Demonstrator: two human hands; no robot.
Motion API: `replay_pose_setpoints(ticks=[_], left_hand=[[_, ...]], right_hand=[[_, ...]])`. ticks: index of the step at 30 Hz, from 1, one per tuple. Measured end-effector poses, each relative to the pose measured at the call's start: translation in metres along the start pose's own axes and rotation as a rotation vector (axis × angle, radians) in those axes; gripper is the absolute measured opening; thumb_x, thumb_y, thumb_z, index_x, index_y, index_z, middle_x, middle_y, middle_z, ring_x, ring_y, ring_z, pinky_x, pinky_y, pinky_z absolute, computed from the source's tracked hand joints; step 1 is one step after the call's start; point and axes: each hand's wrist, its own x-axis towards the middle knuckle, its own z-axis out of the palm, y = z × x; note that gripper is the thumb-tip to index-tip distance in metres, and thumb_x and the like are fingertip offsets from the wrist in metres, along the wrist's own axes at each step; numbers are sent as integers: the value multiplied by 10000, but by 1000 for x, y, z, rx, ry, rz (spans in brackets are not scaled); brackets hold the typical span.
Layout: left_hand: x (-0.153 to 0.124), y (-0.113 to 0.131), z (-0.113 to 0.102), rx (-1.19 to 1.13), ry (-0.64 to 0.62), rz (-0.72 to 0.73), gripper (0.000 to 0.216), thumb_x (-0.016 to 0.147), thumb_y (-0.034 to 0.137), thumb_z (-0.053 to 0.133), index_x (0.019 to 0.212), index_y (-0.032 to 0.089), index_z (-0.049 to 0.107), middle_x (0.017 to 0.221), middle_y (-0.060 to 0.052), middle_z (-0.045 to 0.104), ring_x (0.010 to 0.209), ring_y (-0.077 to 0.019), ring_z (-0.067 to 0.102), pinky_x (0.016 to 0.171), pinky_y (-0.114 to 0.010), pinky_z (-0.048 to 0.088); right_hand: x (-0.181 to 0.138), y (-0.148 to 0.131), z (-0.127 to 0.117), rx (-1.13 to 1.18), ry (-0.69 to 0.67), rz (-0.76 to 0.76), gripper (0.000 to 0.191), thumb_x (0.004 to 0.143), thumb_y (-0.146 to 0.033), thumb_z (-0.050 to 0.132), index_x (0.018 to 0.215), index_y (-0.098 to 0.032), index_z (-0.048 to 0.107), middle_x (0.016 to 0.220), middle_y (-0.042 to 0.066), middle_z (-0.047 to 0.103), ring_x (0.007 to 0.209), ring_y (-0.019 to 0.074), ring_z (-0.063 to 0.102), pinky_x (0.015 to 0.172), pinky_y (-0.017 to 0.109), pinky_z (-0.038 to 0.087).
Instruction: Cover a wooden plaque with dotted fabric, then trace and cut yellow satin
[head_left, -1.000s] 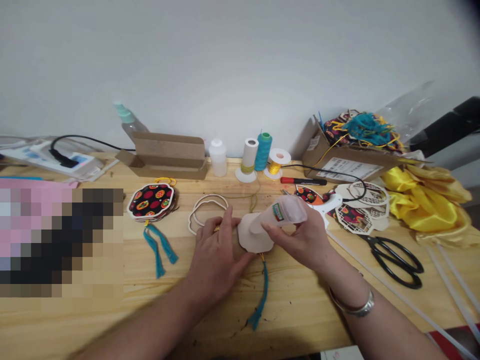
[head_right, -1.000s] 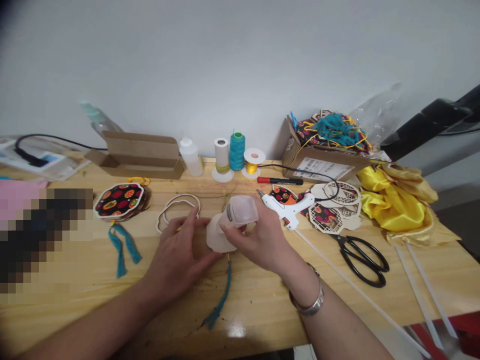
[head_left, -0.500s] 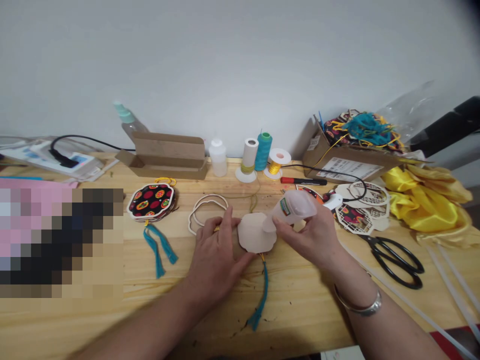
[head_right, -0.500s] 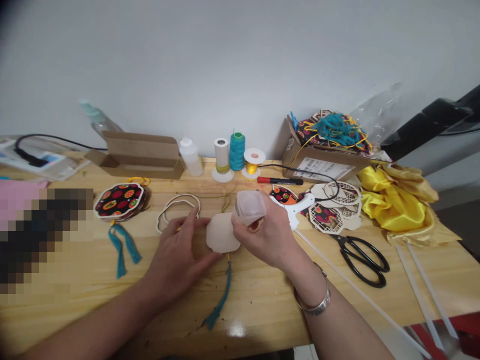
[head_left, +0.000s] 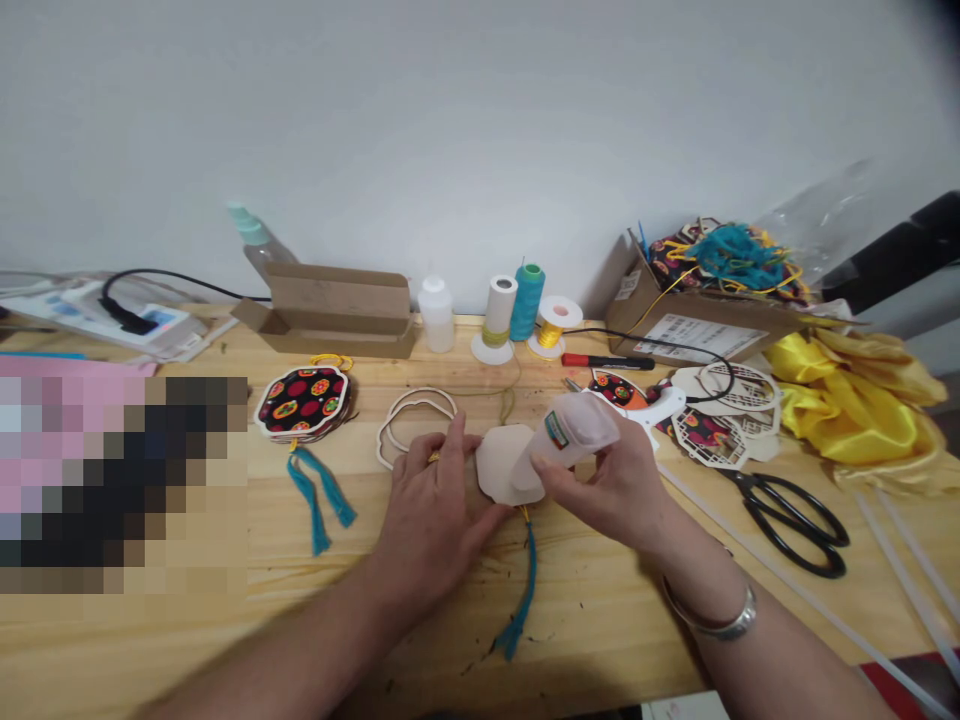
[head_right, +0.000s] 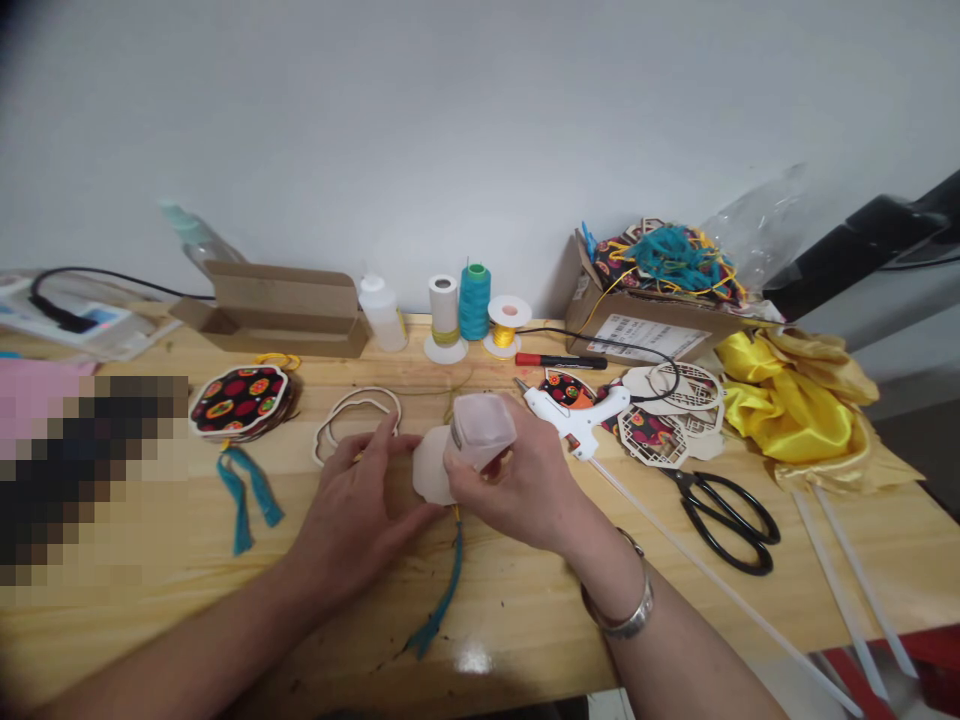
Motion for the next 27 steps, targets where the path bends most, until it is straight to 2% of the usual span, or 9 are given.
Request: replay_pose_setpoints(ticks=[5,10,21,27], left_hand=[[-1,-1,1,-6,1,2,973,763,466,669,1475,204,60,1184,-73,637,1087,-319,434,924,-496,374],[-2,-1,2,4,12,1,978,753,439,686,1474,203,69,1190,-67,633,1091,-316,428,930,-492,375],[-1,0,1,17,9,5,1015,740,421,706,1473,186,45,1191,-81,629,1095,-321,429,932,-491,379],[-1,1,1,16,16,-13,1025,731,424,713,1472,181,49,1181,-96,623,1088,-323,441,924,-491,391]], right_hand=[[0,2,3,-9,-8,-29,191,728,-221,686,837,-216,530,739,-13,577,629,139,548,568,261,473],[2,4,4,-26,10,-23,215,728,-268,724,804,-209,532,707,-18,569,602,133,531,531,250,449],[3,11,10,-44,114,-21,216,742,-302,728,839,-227,550,761,-4,611,650,157,578,586,275,495],[1,8,13,-56,69,6,246,730,-331,738,848,-227,548,737,-12,609,621,153,574,557,267,491]])
